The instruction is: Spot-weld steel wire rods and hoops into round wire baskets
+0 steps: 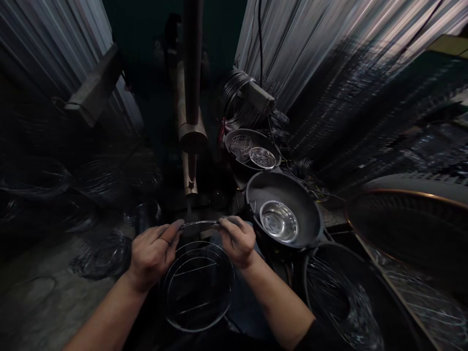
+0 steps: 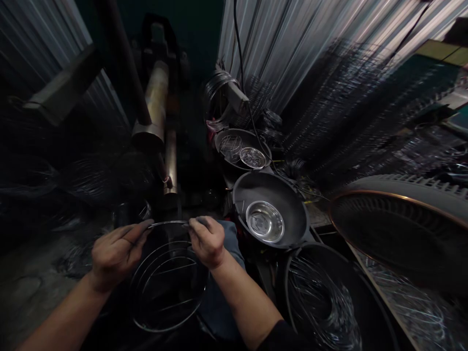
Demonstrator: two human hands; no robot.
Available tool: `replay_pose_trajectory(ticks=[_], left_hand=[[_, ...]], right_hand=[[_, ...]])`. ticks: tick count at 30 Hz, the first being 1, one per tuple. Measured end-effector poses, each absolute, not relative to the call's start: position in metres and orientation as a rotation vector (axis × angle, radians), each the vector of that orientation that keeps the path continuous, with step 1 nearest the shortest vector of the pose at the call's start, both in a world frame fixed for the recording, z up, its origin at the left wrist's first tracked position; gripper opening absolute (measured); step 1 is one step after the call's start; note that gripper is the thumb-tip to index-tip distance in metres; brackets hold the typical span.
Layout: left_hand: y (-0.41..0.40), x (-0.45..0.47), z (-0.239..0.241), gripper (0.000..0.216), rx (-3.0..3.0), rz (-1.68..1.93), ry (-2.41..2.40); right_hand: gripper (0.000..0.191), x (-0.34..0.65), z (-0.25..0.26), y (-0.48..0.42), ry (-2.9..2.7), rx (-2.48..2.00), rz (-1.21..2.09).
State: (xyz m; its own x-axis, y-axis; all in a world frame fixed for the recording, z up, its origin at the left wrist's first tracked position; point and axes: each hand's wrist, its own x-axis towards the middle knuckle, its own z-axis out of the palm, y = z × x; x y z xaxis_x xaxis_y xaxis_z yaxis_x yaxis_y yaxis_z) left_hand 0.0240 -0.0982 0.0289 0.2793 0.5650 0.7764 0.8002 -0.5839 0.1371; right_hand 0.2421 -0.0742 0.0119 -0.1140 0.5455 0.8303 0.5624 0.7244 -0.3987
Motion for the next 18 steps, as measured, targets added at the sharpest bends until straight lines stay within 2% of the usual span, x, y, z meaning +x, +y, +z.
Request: replay_pose_trajectory(ticks=[12, 18], left_hand=[[-0.094, 0.026, 0.024, 0.022, -2.255, -1.234, -1.297], [-0.075, 0.026, 0.028, 0.02, -2.286, -1.343, -1.469]], right_hand=[[0.017, 0.242, 0.012, -0.072, -1.764, -0.878, 0.128], [0.017, 0.237, 0.024, -0.05, -1.812, -0.988, 0.218]])
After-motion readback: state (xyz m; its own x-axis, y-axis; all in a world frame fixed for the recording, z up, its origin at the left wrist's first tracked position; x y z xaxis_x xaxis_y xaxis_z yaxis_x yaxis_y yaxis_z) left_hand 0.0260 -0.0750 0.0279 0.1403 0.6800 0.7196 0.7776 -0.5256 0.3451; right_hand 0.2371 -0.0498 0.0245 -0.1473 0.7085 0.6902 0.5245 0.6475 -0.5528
